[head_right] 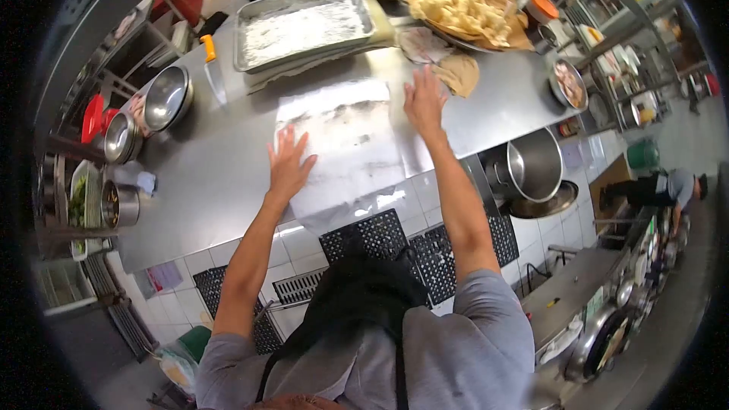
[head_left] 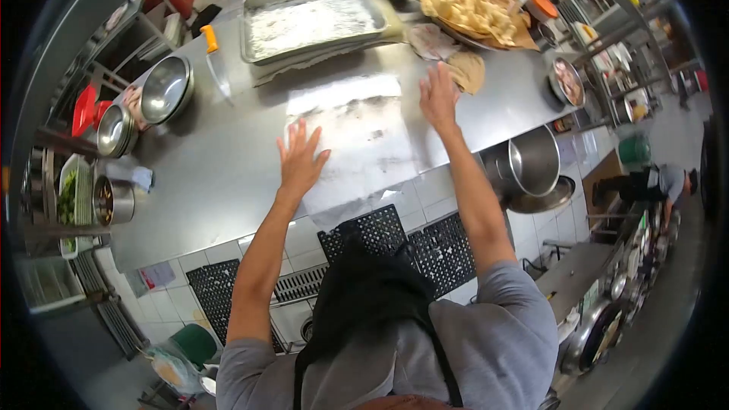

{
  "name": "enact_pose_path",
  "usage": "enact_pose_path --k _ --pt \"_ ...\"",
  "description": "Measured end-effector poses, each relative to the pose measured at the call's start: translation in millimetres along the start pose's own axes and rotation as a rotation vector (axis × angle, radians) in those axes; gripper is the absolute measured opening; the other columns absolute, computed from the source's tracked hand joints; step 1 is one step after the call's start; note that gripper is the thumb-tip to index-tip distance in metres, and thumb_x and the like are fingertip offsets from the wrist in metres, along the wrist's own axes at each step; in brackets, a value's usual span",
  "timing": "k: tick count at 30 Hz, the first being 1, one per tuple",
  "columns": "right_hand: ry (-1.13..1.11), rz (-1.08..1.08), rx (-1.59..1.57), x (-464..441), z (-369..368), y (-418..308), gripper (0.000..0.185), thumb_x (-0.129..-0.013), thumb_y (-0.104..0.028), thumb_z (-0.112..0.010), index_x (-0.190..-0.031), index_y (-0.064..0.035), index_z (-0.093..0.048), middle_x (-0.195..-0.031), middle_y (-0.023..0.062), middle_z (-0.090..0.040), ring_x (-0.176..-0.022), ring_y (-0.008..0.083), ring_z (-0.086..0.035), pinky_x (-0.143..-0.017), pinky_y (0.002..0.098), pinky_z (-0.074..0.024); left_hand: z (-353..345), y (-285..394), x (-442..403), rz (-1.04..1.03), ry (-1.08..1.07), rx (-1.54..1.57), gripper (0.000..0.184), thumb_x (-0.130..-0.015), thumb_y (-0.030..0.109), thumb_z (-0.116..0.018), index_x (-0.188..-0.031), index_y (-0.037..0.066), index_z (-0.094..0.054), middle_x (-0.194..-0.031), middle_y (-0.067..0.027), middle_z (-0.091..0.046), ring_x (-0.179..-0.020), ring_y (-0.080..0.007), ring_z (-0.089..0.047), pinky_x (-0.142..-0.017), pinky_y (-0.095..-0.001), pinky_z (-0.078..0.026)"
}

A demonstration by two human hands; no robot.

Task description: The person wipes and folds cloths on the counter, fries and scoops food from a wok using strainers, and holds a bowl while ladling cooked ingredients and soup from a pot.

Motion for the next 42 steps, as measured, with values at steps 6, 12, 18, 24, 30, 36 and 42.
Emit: enact_pose_path --k 6,12,18,24,30,36,42 --pt "-0.325 -0.437 -0.374 179 75 22 0.017 -0.085 -0.010 -0.056 -0.095 0.0003 -0.065 -0.088 0.0183 -0.066 -0.079 0.0248 -0.064 -0.070 0.0344 -0.0490 -5 7 134 0.503 -0.126 0.673 0.025 -0.088 0.018 -0.059 -0.071 0.000 -0.054 -0.062 -0.0039 -0.053 -0.057 -0.0158 -0.051 -0.053 -0.0334 -0.041" --pt "-0.592 -0.247 -0.681 248 -14 41 0.085 -0.063 -0.010 -0.071 -0.140 -0.0083 -0.034 -0.139 0.0254 -0.032 -0.128 0.0401 -0.031 -0.108 0.0402 -0.0279 -59 -15 164 1.036 -0.364 1.206 0.060 -0.081 0.026 -0.070 -0.129 0.003 -0.042 -0.129 -0.0101 -0.049 -0.119 -0.0214 -0.045 -0.093 -0.0504 -0.039" --pt "-0.578 -0.148 -0.700 258 -50 35 0.043 -0.066 -0.026 -0.077 -0.101 -0.0045 -0.064 -0.119 0.0157 -0.054 -0.115 0.0361 -0.045 -0.093 0.0435 -0.0387 -98 -7 176 1.096 -0.419 1.086 0.068 -0.080 0.028 -0.073 -0.130 -0.005 -0.041 -0.130 -0.0127 -0.048 -0.123 -0.0231 -0.040 -0.103 -0.0448 -0.028" --pt "-0.672 -0.582 -1.027 299 24 69 0.030 -0.090 -0.033 -0.059 -0.090 -0.0034 -0.059 -0.077 0.0026 -0.052 -0.073 0.0114 -0.047 -0.063 0.0292 -0.0411 -69 42 218 0.883 -0.167 1.009 0.031 -0.090 0.027 -0.062 -0.103 -0.001 -0.060 -0.096 -0.0063 -0.061 -0.072 -0.0104 -0.052 -0.067 -0.0262 -0.047" --pt "-0.324 -0.763 -0.974 296 107 63 0.016 -0.093 -0.019 -0.056 -0.093 -0.0027 -0.057 -0.075 0.0036 -0.056 -0.068 0.0112 -0.048 -0.062 0.0262 -0.0401 -36 110 254 0.929 0.178 1.050 0.032 -0.095 0.026 -0.052 -0.102 -0.005 -0.057 -0.079 -0.0057 -0.060 -0.063 -0.0106 -0.056 -0.050 -0.0260 -0.050" --pt "-0.505 -0.618 -1.314 260 171 64 0.012 -0.089 -0.012 -0.062 -0.098 -0.0039 -0.059 -0.073 -0.0040 -0.053 -0.065 0.0046 -0.044 -0.057 0.0200 -0.0355 33 170 246 0.831 0.247 1.180 0.029 -0.094 0.018 -0.055 -0.116 -0.001 -0.054 -0.084 -0.0049 -0.061 -0.064 -0.0072 -0.054 -0.054 -0.0230 -0.047" --pt "-0.795 -0.316 -1.240 215 215 32 0.027 -0.073 0.015 -0.063 -0.096 0.0001 -0.060 -0.096 0.0047 -0.054 -0.094 0.0149 -0.054 -0.080 0.0266 -0.0433 79 173 223 0.766 -0.091 1.389 0.032 -0.078 -0.007 -0.065 -0.107 0.003 -0.058 -0.084 -0.0026 -0.050 -0.075 -0.0086 -0.050 -0.068 -0.0216 -0.045"
Point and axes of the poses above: each hand's wrist, its own x-axis away from the middle knuckle, its own z-axis out of the back of the hand, y = z × x, the point moved 2 cm from there along -x, towards the middle knuckle
